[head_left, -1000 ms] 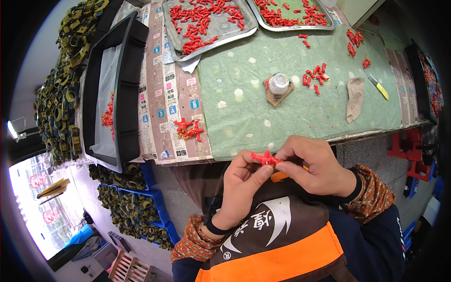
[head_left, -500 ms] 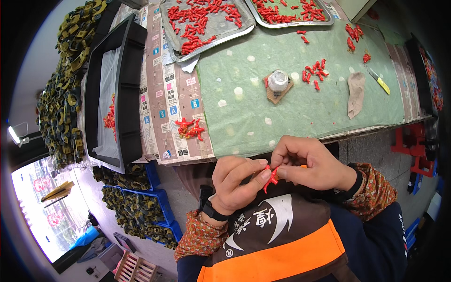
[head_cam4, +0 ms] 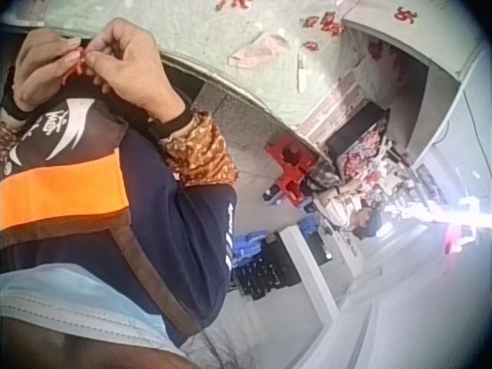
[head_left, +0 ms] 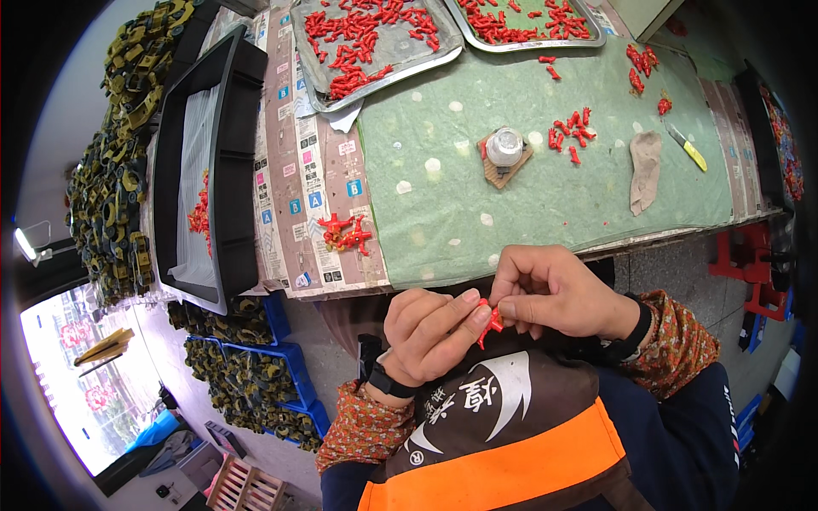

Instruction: Manually assembling small red plastic components into a larger assembly and applying glue.

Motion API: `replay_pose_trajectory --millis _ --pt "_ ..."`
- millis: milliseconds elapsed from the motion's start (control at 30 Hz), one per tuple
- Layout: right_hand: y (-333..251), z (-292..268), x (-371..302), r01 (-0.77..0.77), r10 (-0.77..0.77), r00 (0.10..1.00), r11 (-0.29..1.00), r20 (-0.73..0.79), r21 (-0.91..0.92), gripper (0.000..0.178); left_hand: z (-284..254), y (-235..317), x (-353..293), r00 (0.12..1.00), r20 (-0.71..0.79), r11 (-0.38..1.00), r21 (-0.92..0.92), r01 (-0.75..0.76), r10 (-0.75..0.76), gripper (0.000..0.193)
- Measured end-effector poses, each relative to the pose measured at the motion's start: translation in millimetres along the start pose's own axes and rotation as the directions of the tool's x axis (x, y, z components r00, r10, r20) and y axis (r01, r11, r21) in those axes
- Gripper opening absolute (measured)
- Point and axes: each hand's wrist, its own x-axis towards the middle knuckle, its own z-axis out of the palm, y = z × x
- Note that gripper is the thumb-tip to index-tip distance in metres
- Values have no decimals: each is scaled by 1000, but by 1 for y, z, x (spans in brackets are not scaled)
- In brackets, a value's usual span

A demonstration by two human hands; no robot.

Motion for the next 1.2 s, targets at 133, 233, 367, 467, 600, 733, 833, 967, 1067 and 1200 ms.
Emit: replay_pose_trajectory --millis 133,233,367,467,600,733,833,967,1067,1200 --pt "0 0 3 -37 37 999 999 12 26 9 -1 2 0 1000 7 1000 27 -3 3 33" --pt "2 -3 4 -32 30 999 999 30 44 10 -2 5 2 997 5 997 -3 72 -72 34" --pt "-9 -1 2 -8 6 999 998 -36 -55 14 -4 5 14 941 -6 936 -99 337 -339 28" --pt "-21 -7 -3 49 -66 985 993 -161 -105 14 -20 -9 25 879 -27 879 -43 475 -477 23" --pt "-30 -25 -16 132 -189 931 972 -313 -193 12 -43 -41 16 713 -66 714 13 700 -698 25" --pt "-37 -46 -22 104 -234 860 950 -453 -293 8 -60 -59 15 679 -97 661 167 732 -728 35" --pt "-31 -77 -23 73 -413 727 841 -549 -536 7 -61 -68 18 674 -88 647 215 731 -733 38" --pt "-37 -105 -22 -148 -645 562 538 -518 -830 6 -59 -75 23 734 -77 669 356 653 -675 37" --pt "-40 -119 -20 -218 -736 529 363 -422 -906 7 -58 -81 24 790 -50 692 452 563 -611 36" --pt "-53 -163 -26 -363 -834 409 223 -369 -905 7 -63 -77 20 783 -80 694 414 589 -617 33"
